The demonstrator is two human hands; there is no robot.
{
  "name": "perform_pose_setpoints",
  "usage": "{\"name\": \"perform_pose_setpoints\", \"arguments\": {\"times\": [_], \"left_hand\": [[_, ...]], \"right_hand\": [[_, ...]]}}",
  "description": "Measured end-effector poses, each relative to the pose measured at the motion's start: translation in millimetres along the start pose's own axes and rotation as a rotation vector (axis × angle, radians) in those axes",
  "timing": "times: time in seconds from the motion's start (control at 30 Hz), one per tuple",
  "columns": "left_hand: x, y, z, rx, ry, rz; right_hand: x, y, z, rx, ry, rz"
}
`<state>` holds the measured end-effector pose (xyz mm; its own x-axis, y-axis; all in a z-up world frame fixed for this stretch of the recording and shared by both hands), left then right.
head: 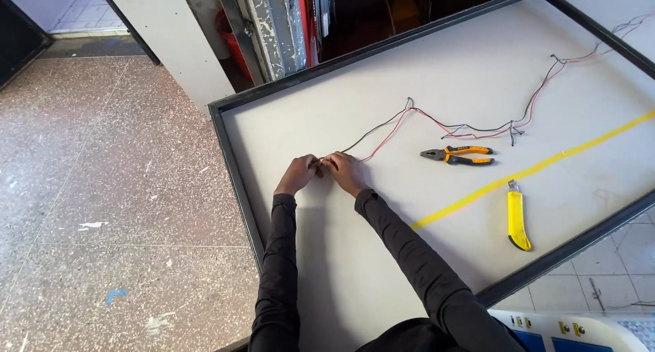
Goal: Securing electrical wiring to the back panel of a sign frame using adhesive tape and a utility knife.
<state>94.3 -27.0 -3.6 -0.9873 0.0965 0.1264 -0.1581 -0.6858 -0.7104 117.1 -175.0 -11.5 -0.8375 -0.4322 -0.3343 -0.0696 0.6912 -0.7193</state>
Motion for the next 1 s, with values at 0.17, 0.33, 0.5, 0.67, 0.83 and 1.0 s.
{"name": "perform_pose_setpoints", "arguments": {"times": [0.17, 0.33, 0.5, 0.67, 0.83, 1.0], "left_hand": [[22, -11, 24, 0.106, 0.069, -0.064], [18, -7, 26, 0.082, 0.114, -0.061], [-4, 11, -9, 0.01, 0.004, -0.122], [27, -10, 35, -0.043, -0.018, -0.174], [12, 5, 20, -0.157, 0.224, -0.066], [25, 7, 16, -0.077, 0.31, -0.157]], "right_hand": [[-3, 18, 28, -0.139, 0.168, -0.106], [7, 9, 27, -0.31, 0.227, -0.148], [5, 8, 1, 0.06, 0.056, -0.143], [13, -13, -24, 0.076, -0.119, -0.06], [15, 24, 38, -0.132, 0.287, -0.2], [-8, 60, 63, -0.111, 0.307, -0.275]]}}
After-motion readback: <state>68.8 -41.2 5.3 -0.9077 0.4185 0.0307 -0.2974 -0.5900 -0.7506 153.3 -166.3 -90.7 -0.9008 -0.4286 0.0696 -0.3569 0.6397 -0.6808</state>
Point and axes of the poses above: each hand's wrist, its own x-axis away from the middle knuckle, its own y-axis out of the palm, z = x × y, the point moved 9 cm from there along -x, towards the middle knuckle, and after that the axes turned 2 degrees about -y, right-handed, at the moved point
